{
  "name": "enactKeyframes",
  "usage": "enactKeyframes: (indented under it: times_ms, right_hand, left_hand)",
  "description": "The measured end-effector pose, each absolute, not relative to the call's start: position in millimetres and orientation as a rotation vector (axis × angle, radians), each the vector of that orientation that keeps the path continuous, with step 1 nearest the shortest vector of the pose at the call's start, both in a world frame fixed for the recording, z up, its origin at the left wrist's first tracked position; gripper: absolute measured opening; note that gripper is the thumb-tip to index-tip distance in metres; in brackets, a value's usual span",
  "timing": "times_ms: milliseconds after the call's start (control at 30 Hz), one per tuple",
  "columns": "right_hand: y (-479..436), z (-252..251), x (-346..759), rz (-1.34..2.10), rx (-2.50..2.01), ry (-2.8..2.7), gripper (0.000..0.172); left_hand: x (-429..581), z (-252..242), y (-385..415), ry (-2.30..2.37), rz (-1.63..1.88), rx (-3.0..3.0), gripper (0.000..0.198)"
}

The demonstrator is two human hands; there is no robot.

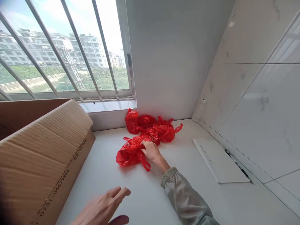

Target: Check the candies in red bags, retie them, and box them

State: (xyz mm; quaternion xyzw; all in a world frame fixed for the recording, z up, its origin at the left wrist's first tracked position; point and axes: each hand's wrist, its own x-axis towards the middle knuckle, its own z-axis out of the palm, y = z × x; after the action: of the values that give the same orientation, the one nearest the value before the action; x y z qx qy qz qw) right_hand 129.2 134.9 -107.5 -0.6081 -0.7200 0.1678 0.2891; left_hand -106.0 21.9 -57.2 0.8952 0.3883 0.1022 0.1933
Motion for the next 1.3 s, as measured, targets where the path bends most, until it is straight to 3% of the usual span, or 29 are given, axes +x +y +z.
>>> enactKeyframes:
  times_ms: [67,200,467,633,967,1100,1167,1233,1300]
  right_hand:
    - [123,-112,129,0.479,-1.621,-1.888,0.016]
    - [105,-118,134,0.491,-1.566,-1.804,0.012]
    - [132,-119,122,0.327,-1.445,-1.769,0.045]
    - [142,-116,122,0.317,-1.479,-1.839,0.015]
    - [115,-59,177,0.486,-1.575,-1.846,0.011]
    - [95,-46,185,0.648,-1.566,-1.959,0.009]
    - [91,-44,180,0.654,-1.562,-1.998,0.019]
    - [92,-45,169,0.613,-1.513,-2.041,0.046]
    - [97,-48,155,0.587,-1.444,-2.092,0.051]
  left_hand:
    - [-92,-47,40,1.212,0.374,2.519,0.028]
    - [-64,-46,89,1.347,0.483,2.542,0.02]
    - [-33,-89,150,1.542,0.663,2.564,0.035]
    - [-37,-97,156,1.487,0.625,2.551,0.022]
    - [-80,-60,162,1.471,0.856,2.299,0.025]
    - [-88,-50,153,1.38,0.678,2.278,0.023]
    - [-84,-47,145,1.307,0.576,2.303,0.034]
    - [-74,-44,137,1.24,0.537,2.375,0.05]
    - [-62,-42,130,1.163,0.517,2.473,0.046]
